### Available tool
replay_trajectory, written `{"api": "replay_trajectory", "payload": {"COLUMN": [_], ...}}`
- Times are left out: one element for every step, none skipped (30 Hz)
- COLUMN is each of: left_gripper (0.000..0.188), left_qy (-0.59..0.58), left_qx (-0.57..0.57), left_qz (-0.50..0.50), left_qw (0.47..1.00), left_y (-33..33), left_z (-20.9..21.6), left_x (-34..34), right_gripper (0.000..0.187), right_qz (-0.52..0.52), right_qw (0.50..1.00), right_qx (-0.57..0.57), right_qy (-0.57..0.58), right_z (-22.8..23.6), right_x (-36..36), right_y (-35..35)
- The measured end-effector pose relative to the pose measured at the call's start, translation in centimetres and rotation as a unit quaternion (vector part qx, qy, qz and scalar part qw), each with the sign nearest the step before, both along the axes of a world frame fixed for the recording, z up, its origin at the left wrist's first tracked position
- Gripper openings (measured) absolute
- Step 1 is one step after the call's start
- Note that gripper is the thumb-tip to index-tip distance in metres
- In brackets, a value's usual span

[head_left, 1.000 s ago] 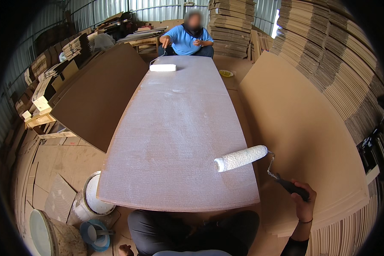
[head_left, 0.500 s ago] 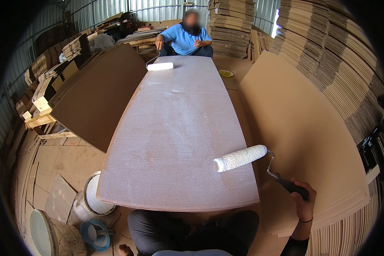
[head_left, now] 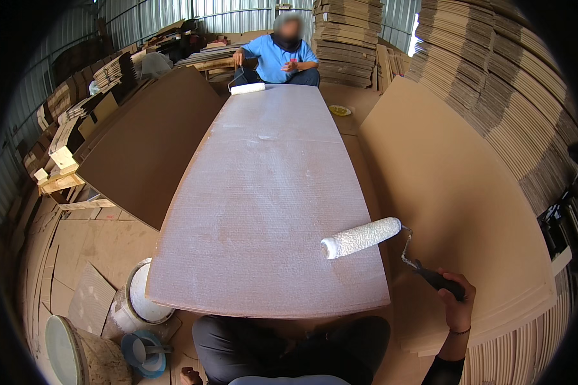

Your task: The person applies white glue to large flat boards using a paint roller, then presses another board on top to bond them. They repeat this process with multiple boards, pouring glue from a jug into a plate and spreading it evenly before stacking.

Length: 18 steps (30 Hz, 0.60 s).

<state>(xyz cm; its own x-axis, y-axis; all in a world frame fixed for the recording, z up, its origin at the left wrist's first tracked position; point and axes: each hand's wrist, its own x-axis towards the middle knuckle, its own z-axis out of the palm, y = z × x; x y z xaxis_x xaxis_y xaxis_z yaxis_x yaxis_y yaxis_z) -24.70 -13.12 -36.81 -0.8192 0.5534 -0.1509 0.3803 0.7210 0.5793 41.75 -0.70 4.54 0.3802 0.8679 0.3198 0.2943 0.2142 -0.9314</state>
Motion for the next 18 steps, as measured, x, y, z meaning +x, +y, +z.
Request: {"api": "replay_trajectory", "payload": {"left_gripper": [0.032,0.032,0.033,0.033,0.033,0.033,0.034,0.034,0.034,0.034,0.035,0.035,0.035,0.036,0.036,0.036,0.036,0.037], "left_qy": [0.000,0.001,0.002,0.003,0.002,0.004,0.005,0.005,0.007,0.007,0.006,0.007,0.007,0.008,0.008,0.009,0.010,0.014], "left_qx": [-0.002,-0.003,-0.005,-0.007,-0.009,-0.012,-0.014,-0.016,-0.019,-0.020,-0.022,-0.023,-0.026,-0.029,-0.030,-0.031,-0.032,-0.033], "left_qz": [0.000,0.001,0.002,0.002,0.003,0.001,0.000,0.000,0.000,0.000,0.000,0.000,-0.002,-0.001,-0.002,0.000,0.000,-0.003], "left_qw": [1.000,1.000,1.000,1.000,1.000,1.000,1.000,1.000,1.000,1.000,1.000,1.000,1.000,1.000,1.000,0.999,0.999,0.999], "left_y": [0.00,0.01,-0.03,0.05,0.15,0.29,0.26,0.40,0.36,0.51,0.51,0.56,0.55,0.52,0.45,0.37,0.22,0.05], "left_z": [0.05,0.13,0.20,0.29,0.32,0.39,0.50,0.56,0.67,0.74,0.83,0.90,0.94,1.01,1.00,1.02,0.98,0.97], "left_x": [0.09,0.13,0.23,0.27,0.38,0.43,0.52,0.57,0.62,0.65,0.67,0.70,0.75,0.72,0.80,0.75,0.80,0.72], "right_gripper": [0.032,0.033,0.033,0.033,0.033,0.033,0.033,0.033,0.032,0.032,0.032,0.032,0.032,0.032,0.032,0.032,0.032,0.032], "right_qz": [0.001,0.001,0.001,0.002,0.002,0.002,0.004,0.003,0.003,0.005,0.003,0.002,0.002,0.002,0.003,0.005,0.004,0.005], "right_qw": [1.000,1.000,1.000,1.000,1.000,1.000,1.000,1.000,1.000,1.000,1.000,1.000,1.000,1.000,1.000,1.000,1.000,1.000], "right_qx": [0.003,0.000,0.001,0.005,0.004,0.004,0.008,0.004,0.004,0.008,0.005,0.005,0.009,0.003,0.002,0.006,0.004,0.006], "right_qy": [0.000,0.004,0.005,0.003,0.005,0.005,0.000,0.006,0.007,0.005,0.008,0.008,0.004,0.010,0.012,0.011,0.014,0.012], "right_z": [-0.03,-0.05,-0.09,-0.11,-0.15,-0.17,-0.18,-0.19,-0.20,-0.20,-0.19,-0.18,-0.18,-0.18,-0.18,-0.20,-0.21,-0.23], "right_x": [0.02,0.04,0.06,0.10,0.13,0.17,0.20,0.24,0.26,0.28,0.30,0.33,0.34,0.36,0.38,0.39,0.41,0.43], "right_y": [-0.02,-0.02,-0.03,-0.03,-0.03,-0.03,-0.01,0.00,0.02,0.04,0.07,0.08,0.09,0.08,0.08,0.09,0.09,0.12]}}
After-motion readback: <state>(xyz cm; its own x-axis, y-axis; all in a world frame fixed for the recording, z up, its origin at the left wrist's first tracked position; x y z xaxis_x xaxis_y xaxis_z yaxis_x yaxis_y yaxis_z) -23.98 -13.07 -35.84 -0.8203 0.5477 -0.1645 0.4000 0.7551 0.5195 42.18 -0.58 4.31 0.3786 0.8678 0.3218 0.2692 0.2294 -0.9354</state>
